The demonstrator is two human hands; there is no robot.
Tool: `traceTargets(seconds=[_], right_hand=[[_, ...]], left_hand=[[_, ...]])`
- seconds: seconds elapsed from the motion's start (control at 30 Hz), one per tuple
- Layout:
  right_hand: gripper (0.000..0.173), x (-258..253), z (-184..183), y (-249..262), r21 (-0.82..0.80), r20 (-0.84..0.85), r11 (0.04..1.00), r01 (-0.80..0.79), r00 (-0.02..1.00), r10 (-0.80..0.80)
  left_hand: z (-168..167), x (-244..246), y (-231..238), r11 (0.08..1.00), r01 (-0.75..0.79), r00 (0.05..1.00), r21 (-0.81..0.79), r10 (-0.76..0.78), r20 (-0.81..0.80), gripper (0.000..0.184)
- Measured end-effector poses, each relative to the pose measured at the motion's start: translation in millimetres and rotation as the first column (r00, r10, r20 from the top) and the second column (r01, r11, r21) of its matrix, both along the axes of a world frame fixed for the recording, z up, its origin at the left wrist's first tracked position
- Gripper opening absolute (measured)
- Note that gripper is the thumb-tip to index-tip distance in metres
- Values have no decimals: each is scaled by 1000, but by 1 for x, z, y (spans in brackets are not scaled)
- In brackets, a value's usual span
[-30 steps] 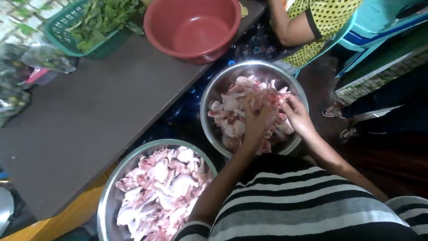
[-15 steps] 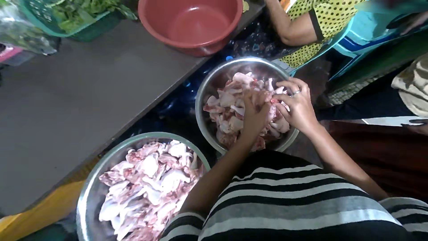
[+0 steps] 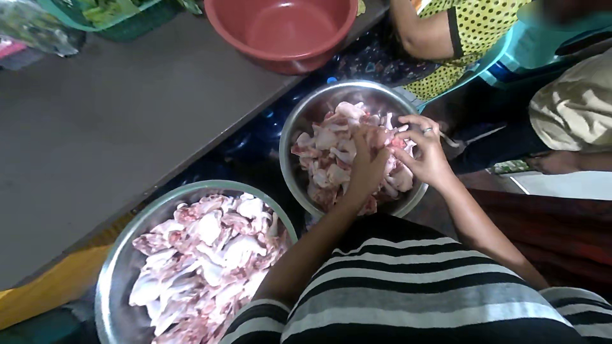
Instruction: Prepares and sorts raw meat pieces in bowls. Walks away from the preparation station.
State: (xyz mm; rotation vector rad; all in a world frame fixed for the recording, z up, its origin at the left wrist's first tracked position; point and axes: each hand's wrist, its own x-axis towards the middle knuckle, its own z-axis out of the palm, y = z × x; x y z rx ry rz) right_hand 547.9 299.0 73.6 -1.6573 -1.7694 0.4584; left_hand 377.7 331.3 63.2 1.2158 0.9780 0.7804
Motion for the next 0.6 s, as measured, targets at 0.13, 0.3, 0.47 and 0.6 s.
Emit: traceTargets(seconds=[0.13,0.3,0.47,0.6], right_hand=[[11,-2,2,1,-50,-5,999,4,1000,-4],[9,-8,-5,3,-9,39,1000,-10,999,11],[10,-15,-12,3,55,87,998,-15,996,10],[10,-15,-9,1,110,-87,994,-11,996,20]], left_hand=[[-2,0,-1,1000,5,1000,10,-5,-14,55],[-5,-3,-1,1000,-11,999,18,12,-53,53],[-7,-6,-1,1000,-11,994,7,12,-110,57],[-2,-5,-1,998,-52,999,-25,51,-16,53]])
